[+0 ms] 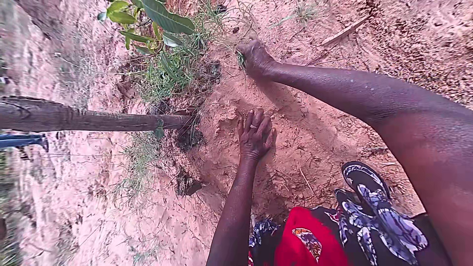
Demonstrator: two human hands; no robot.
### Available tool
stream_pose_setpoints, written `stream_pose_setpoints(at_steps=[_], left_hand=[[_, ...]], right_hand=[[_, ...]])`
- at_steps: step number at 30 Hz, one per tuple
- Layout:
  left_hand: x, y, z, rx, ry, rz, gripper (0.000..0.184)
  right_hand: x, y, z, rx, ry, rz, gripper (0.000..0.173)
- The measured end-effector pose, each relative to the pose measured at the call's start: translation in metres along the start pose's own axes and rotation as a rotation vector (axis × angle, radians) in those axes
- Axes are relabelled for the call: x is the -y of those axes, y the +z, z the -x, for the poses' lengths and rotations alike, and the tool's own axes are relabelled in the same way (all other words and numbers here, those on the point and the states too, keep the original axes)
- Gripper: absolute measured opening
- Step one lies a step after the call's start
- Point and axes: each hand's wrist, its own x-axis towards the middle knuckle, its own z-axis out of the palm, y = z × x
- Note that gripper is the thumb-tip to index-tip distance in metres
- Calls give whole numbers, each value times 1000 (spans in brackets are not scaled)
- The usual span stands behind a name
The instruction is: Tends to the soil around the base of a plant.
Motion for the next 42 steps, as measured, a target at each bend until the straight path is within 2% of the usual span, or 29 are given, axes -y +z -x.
stream_pose_setpoints(at_steps=[3,5,7,9,10,13,15,19,27,31,33,35,37,39,41,42], left_hand=[[1,0,0,-9,4,-4,45],[1,2,0,-12,4,7,45],[1,1,0,-14,6,13,44],[1,0,0,-11,7,2,44],[1,0,0,-8,7,-5,45],[0,0,0,-2,-1,-4,45],[0,-1,0,0,-1,-6,45],[0,-1,-1,10,-4,-16,46],[0,0,0,35,-6,-32,47],[0,1,-1,28,-5,-34,47],[0,-3,-2,58,-16,-35,46],[-6,-14,-4,196,-86,-51,43],[-12,-21,-9,374,-171,-71,46],[-10,-16,-6,296,-140,-24,48],[-4,-6,-1,147,-73,4,51],[-2,-4,-1,112,-55,2,52]], right_hand=[[-8,2,2,-148,-52,-184,28],[-8,8,1,-242,34,-405,26],[-2,15,-7,-346,154,-744,22],[5,17,-16,-369,252,-1029,22],[8,15,-17,-352,309,-1011,25],[13,10,-22,-345,501,-684,34],[24,1,-21,-251,623,-530,38],[33,-13,-5,-123,713,-446,38],[29,-16,15,-101,670,-431,37],[43,-22,31,-11,645,-397,39],[63,-20,61,63,443,-393,31],[80,-14,105,186,215,-393,25],[80,-12,141,311,173,-406,28],[63,-20,158,335,205,-392,28],[36,-35,156,198,199,-351,24],[21,-48,147,121,201,-295,32]])
